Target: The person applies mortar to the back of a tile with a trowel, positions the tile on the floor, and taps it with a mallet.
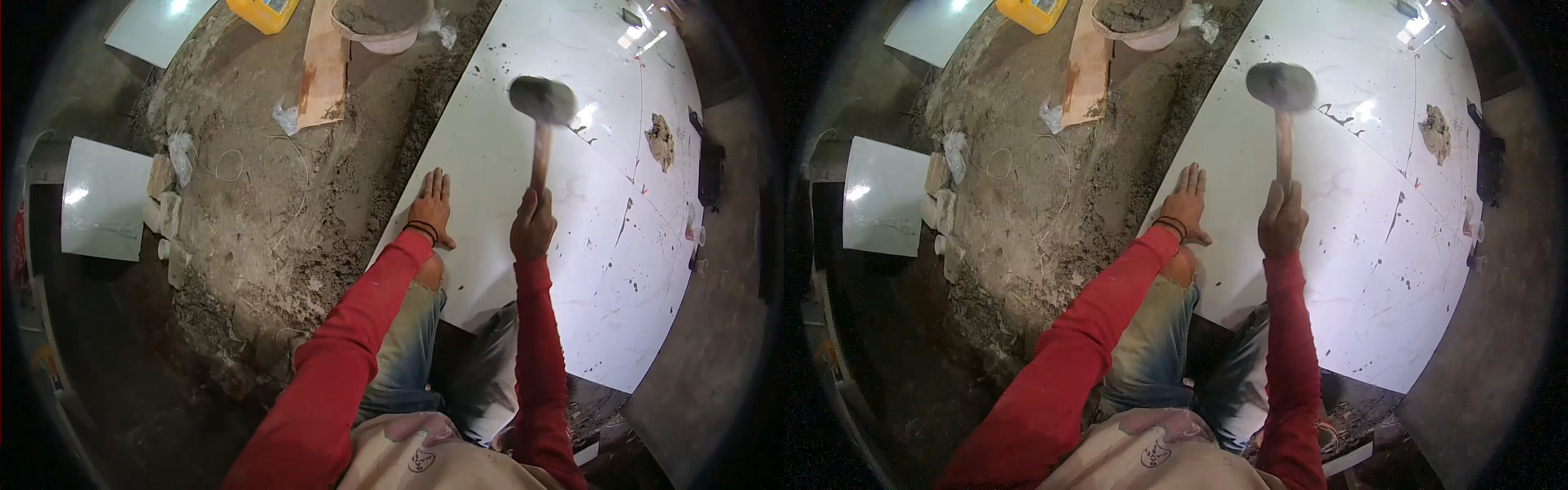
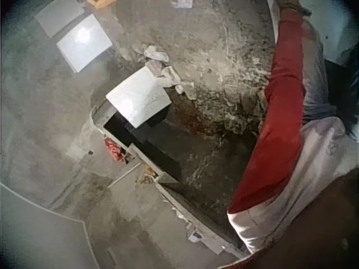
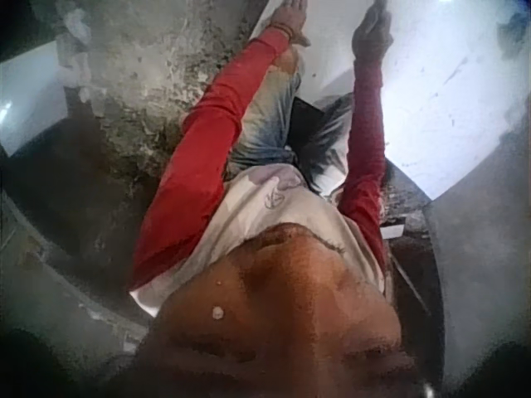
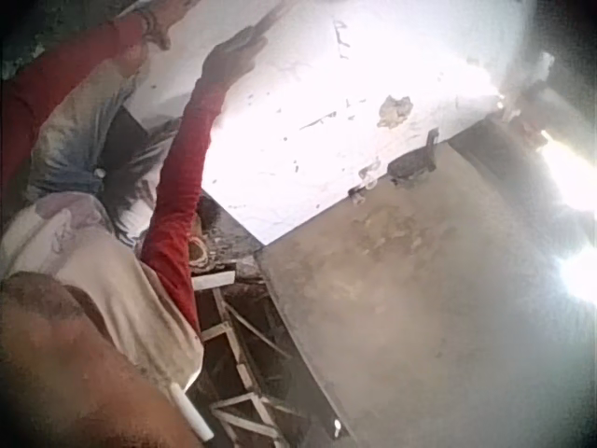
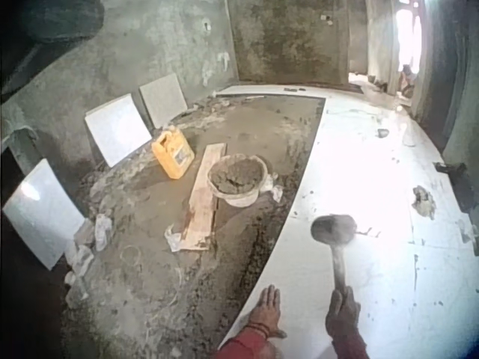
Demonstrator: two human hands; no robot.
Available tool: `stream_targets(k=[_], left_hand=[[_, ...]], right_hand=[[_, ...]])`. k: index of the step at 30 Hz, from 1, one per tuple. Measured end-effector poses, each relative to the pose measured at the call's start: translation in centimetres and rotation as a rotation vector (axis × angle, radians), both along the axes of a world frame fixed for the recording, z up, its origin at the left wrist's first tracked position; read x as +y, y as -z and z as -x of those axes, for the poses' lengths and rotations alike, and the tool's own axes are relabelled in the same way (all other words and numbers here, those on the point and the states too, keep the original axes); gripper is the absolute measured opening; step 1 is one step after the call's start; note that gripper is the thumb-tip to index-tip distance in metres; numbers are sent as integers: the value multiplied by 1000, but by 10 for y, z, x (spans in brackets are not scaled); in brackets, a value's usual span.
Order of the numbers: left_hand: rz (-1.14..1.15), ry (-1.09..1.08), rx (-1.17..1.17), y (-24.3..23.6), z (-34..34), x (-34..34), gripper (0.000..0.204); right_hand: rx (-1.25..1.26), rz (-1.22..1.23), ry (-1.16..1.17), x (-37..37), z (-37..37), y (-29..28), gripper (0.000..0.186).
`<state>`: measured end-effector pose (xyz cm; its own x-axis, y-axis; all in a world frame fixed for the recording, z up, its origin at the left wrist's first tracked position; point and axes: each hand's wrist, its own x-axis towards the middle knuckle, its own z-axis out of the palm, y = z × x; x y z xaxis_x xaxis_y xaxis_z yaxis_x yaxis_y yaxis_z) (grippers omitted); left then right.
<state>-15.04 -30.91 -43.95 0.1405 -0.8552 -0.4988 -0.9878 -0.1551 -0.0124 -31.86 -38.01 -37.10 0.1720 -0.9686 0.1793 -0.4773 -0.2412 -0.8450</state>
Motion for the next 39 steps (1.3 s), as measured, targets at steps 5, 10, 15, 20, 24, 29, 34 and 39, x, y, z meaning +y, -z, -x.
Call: stream_targets(k=[5,10,15,20,24,29,34,39], left_hand=[[51,22,78,1,16,-14,149],[-32,15,19,-12,6,5,149],[7,21,-7,4,22,-4,150],[-21,13,-26,8,6,20,150],[55,26,23,-2,15,3,149],[12,-61,-67,10,10,12,148],[-50,-46,-67,-12,11,20,148],[-12,-22,-62,9,26,5,150]], right_hand=[[525,-140,-57,20,40,72,23],[3,-64,18,28,-2,-14,22],[179,62,16,46,34,73,20],[94,-45,-28,41,-6,-7,30],[-13,97,75,41,21,41,31],[365,-147,36,66,18,40,19],[-197,1,111,75,18,12,26],[679,-247,-78,79,56,75,27]])
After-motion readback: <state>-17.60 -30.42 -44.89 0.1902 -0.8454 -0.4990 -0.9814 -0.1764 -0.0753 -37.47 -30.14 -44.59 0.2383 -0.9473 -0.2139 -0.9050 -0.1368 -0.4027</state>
